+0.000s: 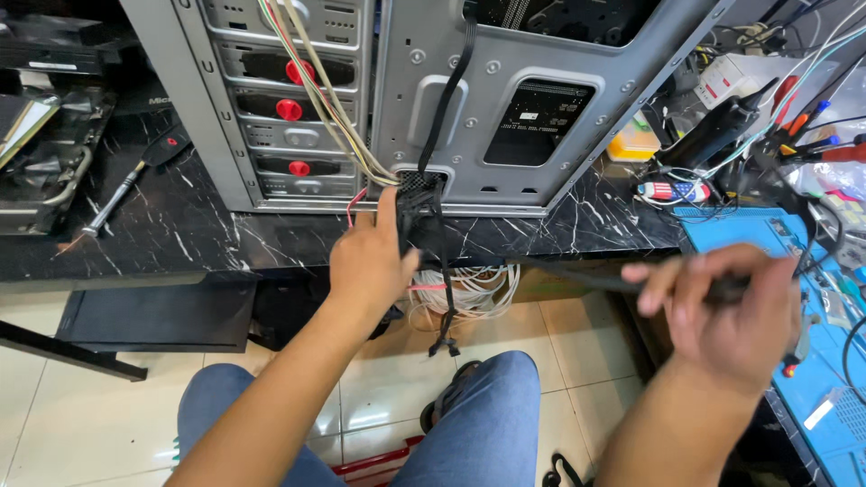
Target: The person organizes and bundles cables inside a computer case using zip ties. They group black and red wires, secure them with ties, and adjust the case position on the table.
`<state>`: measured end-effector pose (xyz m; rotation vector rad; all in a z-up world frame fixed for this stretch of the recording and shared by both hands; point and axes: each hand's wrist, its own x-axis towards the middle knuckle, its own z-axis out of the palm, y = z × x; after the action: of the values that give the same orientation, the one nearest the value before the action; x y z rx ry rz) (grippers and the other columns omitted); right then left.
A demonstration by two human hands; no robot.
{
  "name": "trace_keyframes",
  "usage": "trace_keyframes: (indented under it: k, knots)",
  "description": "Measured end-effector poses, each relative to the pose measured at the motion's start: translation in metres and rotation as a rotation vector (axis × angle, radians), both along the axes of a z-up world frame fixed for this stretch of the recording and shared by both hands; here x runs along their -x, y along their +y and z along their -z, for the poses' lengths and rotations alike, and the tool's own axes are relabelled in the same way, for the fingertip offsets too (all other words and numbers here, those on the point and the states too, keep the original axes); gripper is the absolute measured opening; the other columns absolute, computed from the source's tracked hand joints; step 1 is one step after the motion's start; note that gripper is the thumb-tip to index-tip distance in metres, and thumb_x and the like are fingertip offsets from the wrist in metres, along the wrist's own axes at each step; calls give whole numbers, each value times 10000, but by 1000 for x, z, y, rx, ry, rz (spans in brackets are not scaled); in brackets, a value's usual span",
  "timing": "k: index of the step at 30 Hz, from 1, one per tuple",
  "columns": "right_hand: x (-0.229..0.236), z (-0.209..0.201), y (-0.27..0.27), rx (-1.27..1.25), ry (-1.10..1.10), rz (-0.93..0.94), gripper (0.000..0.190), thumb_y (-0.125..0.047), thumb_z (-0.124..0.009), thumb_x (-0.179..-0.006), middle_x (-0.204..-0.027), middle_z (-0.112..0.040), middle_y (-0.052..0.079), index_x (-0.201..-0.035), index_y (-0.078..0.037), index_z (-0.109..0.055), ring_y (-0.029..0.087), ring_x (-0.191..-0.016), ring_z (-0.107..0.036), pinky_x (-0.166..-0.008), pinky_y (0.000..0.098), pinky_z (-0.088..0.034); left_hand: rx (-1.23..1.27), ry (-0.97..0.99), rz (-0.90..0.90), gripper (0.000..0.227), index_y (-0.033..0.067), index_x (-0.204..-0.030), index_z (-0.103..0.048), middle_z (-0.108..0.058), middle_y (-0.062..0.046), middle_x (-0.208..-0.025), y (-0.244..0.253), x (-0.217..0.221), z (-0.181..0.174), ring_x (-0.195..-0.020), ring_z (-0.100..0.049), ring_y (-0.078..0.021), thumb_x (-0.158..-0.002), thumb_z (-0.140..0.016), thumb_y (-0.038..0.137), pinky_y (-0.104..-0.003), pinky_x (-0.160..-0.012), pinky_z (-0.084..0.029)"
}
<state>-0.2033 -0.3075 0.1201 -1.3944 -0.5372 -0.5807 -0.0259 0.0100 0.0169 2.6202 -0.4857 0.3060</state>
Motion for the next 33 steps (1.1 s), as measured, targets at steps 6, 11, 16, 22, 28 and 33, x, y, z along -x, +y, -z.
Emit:
trace_keyframes:
  k: [6,11,16,22,28,33]
  knots:
    - [43,15,38,1020,516,168,242,-354,-727,-884,-935,-919,-83,-1042,-245,-875,52,-625,-865,-624,205,-686,483,355,25,678,218,-1402,-614,-766,-51,-1247,27,-17,-39,-1176,-698,-283,-726,-654,197,-347,-1023,-492]
    - [0,38,110,1370,124,-42,302,-292,-537,-1076,-853,-670,65,-1272,-130,-700,317,-714,-671,-675,464,-508,799,739,25,567,140,-1363,-625,-791,-97,-888,25,-10,-78,-580,-638,-151,-809,-602,22,-271,-582,-508]
    - [-8,56,109,1096,33,54,321,-138,-689,-991,-1203,-656,187,-1309,-143,-641,413,-1051,-681,-913,482,-537,827,817,21,698,146,-1525,-496,-777,-171,-984,32,-8,-76,-662,-638,-174,-839,-489,15,-286,-642,-521]
    - [-8,71,110,1097,-168,152,335,-339,-465,-1122,-988,-587,64,-1392,-199,-606,268,-847,-549,-835,449,-453,520,545,39,693,255,-1476,-553,-739,-1,-1291,38,4,-48,-1077,-706,-183,-792,-651,199,-310,-969,-486]
    - [-9,68,121,1236,-148,305,171,-37,-565,-925,-846,-430,61,-996,-143,-680,266,-685,-428,-697,390,-403,949,775,197,445,24,-1070,-839,-874,-111,-940,36,73,-81,-832,-785,-170,-988,-541,345,-298,-763,-631]
    - [-9,67,132,1361,-156,450,184,-79,-587,-930,-867,-454,78,-1055,-173,-685,279,-694,-485,-710,415,-413,1092,784,575,318,26,-1159,-823,-753,-2,-876,36,91,-64,-814,-648,-57,-849,-832,93,-225,-759,-591]
